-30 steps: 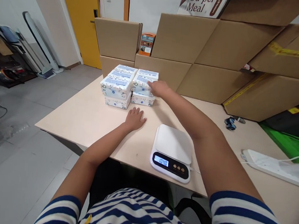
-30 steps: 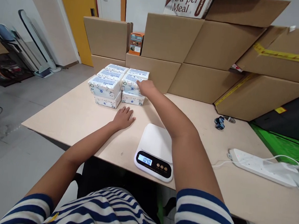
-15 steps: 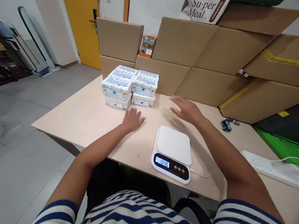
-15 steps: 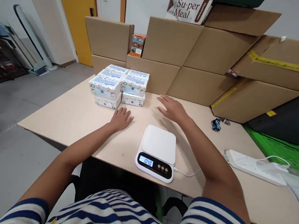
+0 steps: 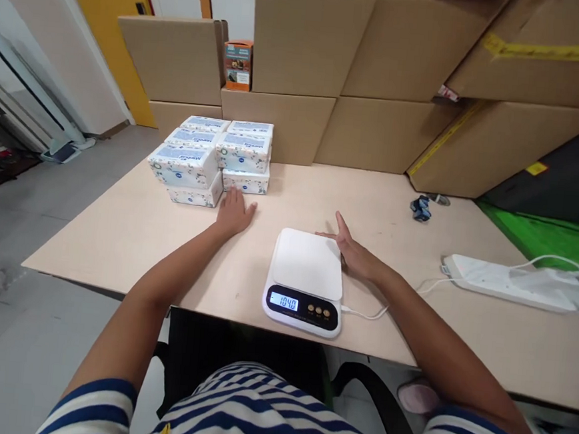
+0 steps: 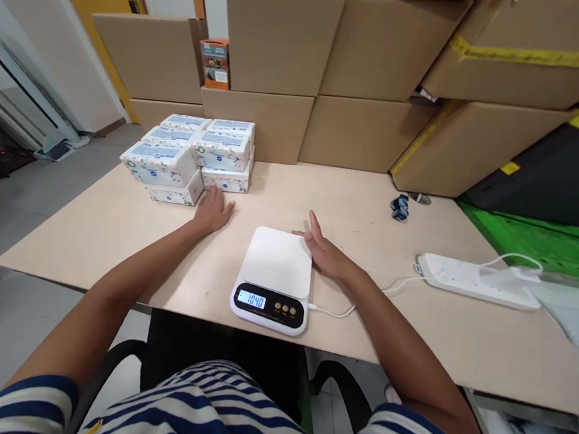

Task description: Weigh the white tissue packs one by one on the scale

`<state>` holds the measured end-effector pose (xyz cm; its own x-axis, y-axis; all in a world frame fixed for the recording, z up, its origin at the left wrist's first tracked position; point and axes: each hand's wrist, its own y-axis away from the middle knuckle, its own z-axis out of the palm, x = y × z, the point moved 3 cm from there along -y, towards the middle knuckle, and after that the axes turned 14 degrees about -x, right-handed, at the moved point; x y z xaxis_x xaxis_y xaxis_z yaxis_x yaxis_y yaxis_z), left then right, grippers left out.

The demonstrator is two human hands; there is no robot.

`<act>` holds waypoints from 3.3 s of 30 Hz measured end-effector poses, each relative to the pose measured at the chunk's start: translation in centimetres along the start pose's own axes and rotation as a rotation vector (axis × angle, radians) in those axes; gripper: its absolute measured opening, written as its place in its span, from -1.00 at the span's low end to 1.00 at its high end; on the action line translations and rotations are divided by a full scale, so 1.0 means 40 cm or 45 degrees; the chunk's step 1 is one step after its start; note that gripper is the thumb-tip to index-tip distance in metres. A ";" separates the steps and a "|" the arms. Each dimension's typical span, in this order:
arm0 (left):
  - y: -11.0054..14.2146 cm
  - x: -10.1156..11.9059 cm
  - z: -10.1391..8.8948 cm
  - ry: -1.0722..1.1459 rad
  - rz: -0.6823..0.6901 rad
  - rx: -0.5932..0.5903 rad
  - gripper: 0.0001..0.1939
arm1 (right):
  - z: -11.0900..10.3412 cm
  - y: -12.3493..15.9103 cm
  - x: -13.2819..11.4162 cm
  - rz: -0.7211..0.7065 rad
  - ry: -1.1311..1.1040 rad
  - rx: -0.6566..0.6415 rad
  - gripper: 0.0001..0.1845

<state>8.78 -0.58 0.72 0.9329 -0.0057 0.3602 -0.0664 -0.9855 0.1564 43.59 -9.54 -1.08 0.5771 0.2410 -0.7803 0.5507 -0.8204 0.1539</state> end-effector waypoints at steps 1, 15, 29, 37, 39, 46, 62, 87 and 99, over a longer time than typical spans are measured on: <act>-0.018 0.001 -0.001 0.046 -0.036 0.044 -0.10 | -0.002 0.005 -0.005 0.037 -0.031 -0.032 0.15; -0.069 0.057 -0.008 -0.172 0.276 0.304 -0.21 | 0.015 0.054 -0.067 0.189 -0.041 -0.070 0.29; -0.125 0.146 -0.027 -0.414 0.583 0.249 -0.43 | 0.002 0.082 -0.055 0.154 -0.035 -0.224 0.40; -0.119 0.152 -0.028 -0.388 0.558 0.227 -0.42 | 0.009 0.085 -0.057 0.178 0.011 -0.217 0.38; -0.118 0.149 -0.028 -0.394 0.547 0.235 -0.42 | 0.008 0.085 -0.060 0.176 0.027 -0.214 0.39; -0.113 0.153 -0.019 -0.465 0.506 0.193 -0.37 | 0.003 0.093 -0.055 0.180 -0.016 -0.231 0.44; -0.096 0.170 -0.013 -0.357 0.443 0.244 -0.32 | 0.007 0.093 -0.041 0.163 -0.068 -0.190 0.45; -0.179 0.157 0.032 -0.197 0.571 0.267 -0.21 | -0.062 0.123 0.022 0.246 0.365 0.490 -0.21; -0.158 0.145 0.036 -0.329 0.669 0.382 -0.56 | 0.038 0.065 -0.079 0.266 0.451 0.127 0.25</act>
<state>15.13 5.37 0.51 0.8607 -0.5028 0.0801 -0.4696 -0.8448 -0.2564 42.26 -13.22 0.87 0.8513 0.2136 -0.4792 0.3491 -0.9124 0.2135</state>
